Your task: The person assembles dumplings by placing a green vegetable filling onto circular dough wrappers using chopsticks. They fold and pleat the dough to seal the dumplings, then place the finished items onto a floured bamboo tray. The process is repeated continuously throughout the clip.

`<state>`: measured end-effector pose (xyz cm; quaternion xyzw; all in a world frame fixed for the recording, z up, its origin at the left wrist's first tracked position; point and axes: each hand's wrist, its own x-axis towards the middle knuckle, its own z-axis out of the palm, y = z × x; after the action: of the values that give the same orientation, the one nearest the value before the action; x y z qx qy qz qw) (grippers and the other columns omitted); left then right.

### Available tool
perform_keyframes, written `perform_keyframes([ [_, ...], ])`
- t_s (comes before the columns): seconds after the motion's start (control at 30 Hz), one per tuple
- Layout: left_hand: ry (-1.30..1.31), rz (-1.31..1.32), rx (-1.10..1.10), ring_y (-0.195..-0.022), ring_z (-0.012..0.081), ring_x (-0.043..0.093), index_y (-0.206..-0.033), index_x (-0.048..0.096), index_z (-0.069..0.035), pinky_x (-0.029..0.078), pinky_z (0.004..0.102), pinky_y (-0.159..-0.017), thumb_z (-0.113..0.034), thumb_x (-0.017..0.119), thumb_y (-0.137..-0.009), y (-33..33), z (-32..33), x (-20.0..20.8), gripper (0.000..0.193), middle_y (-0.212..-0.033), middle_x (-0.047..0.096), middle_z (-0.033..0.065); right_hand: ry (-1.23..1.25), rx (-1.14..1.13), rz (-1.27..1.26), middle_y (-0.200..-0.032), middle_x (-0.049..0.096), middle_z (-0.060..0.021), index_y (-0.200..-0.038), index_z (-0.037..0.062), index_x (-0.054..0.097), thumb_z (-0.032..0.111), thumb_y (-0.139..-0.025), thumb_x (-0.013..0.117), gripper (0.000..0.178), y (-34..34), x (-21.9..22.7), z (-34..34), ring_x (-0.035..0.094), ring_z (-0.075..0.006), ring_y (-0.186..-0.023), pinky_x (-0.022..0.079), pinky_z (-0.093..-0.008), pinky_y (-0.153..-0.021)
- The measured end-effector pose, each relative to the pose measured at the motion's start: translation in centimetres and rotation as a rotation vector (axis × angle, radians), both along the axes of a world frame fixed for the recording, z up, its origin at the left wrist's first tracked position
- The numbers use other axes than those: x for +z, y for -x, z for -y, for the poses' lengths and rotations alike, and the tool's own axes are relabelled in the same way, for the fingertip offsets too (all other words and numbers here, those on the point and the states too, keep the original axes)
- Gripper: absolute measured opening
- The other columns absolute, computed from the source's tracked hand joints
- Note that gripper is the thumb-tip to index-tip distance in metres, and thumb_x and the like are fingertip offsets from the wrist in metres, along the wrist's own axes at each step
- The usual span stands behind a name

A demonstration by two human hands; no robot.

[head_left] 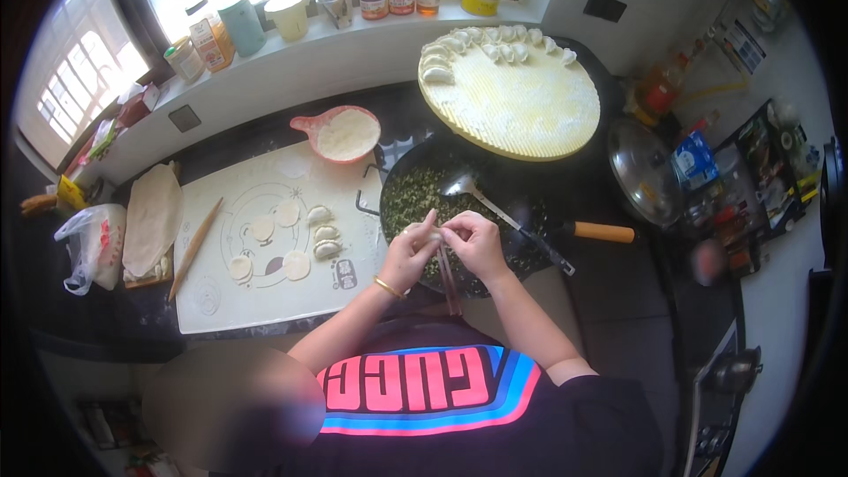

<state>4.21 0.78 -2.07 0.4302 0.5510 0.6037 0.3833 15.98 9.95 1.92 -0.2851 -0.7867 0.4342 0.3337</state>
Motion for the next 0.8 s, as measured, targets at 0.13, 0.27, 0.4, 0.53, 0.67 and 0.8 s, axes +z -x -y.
perform_keyframes([
  [0.13, -0.07, -0.032, 0.012, -0.082, 0.0095, 0.055, -0.131, 0.04, -0.006, 0.047, 0.0223, -0.074, -0.001, 0.055, -0.084, -0.4, -0.3, -0.8, 0.05, -0.097, 0.053, 0.0035, -0.102, 0.011, -0.013, -0.069, 0.056, -0.0042, -0.071, -0.0006, 0.061, 0.005, -0.071, 0.064, 0.007, 0.5, -0.8, -0.2, 0.05, -0.0089, -0.055, 0.039, -0.0228, -0.05],
  [0.27, -0.028, 0.083, 0.014, -0.086, 0.0101, 0.054, -0.13, 0.043, -0.005, 0.046, 0.0231, -0.077, -0.001, 0.054, -0.084, -0.5, -0.4, -1.8, 0.047, -0.099, 0.051, 0.0044, -0.173, -0.01, -0.092, -0.069, 0.056, -0.0056, -0.071, -0.0008, 0.06, 0.004, -0.072, 0.063, 0.005, 1.2, -1.0, 0.2, 0.052, -0.0112, -0.056, 0.04, -0.0239, -0.05],
  [0.4, 0.047, 0.141, 0.038, -0.085, 0.0099, 0.053, -0.129, 0.044, -0.005, 0.045, 0.0231, -0.076, -0.002, 0.054, -0.084, -0.3, 0.1, 0.0, 0.046, -0.096, 0.049, 0.0041, -0.049, -0.015, -0.014, -0.07, 0.057, -0.0089, -0.07, -0.0006, 0.061, 0.005, -0.071, 0.062, 0.006, 0.7, -0.1, 0.2, 0.055, -0.0191, -0.061, 0.044, -0.0292, -0.055],
  [0.53, 0.005, 0.042, 0.051, -0.086, 0.0136, 0.053, -0.13, 0.042, -0.005, 0.045, 0.0252, -0.077, -0.002, 0.054, -0.084, -0.7, 0.0, 0.0, 0.047, -0.093, 0.05, 0.0064, -0.171, 0.013, -0.011, -0.069, 0.057, -0.0061, -0.073, -0.0002, 0.063, 0.004, -0.072, 0.064, 0.005, 0.9, -0.6, 0.0, 0.052, -0.0118, -0.055, 0.04, -0.0238, -0.049],
  [0.67, -0.041, -0.027, 0.069, -0.087, 0.0175, 0.053, -0.131, 0.041, -0.006, 0.044, 0.0272, -0.079, -0.001, 0.054, -0.083, -0.8, -0.3, -1.3, 0.05, -0.094, 0.051, 0.0094, -0.224, 0.0, -0.062, -0.073, 0.06, -0.007, -0.076, -0.0019, 0.064, 0.002, -0.072, 0.064, 0.005, 1.1, -1.1, 0.1, 0.055, -0.0126, -0.058, 0.042, -0.0238, -0.051],
  [0.8, -0.042, -0.032, 0.088, -0.085, 0.017, 0.052, -0.13, 0.042, -0.006, 0.044, 0.0264, -0.078, -0.001, 0.054, -0.083, -0.5, -0.4, 0.1, 0.049, -0.094, 0.051, 0.0096, -0.017, -0.022, 0.055, -0.077, 0.061, -0.0101, -0.075, -0.0004, 0.064, 0.005, -0.072, 0.064, 0.006, 0.3, 0.4, -0.2, 0.059, -0.0209, -0.066, 0.047, -0.0291, -0.059],
])
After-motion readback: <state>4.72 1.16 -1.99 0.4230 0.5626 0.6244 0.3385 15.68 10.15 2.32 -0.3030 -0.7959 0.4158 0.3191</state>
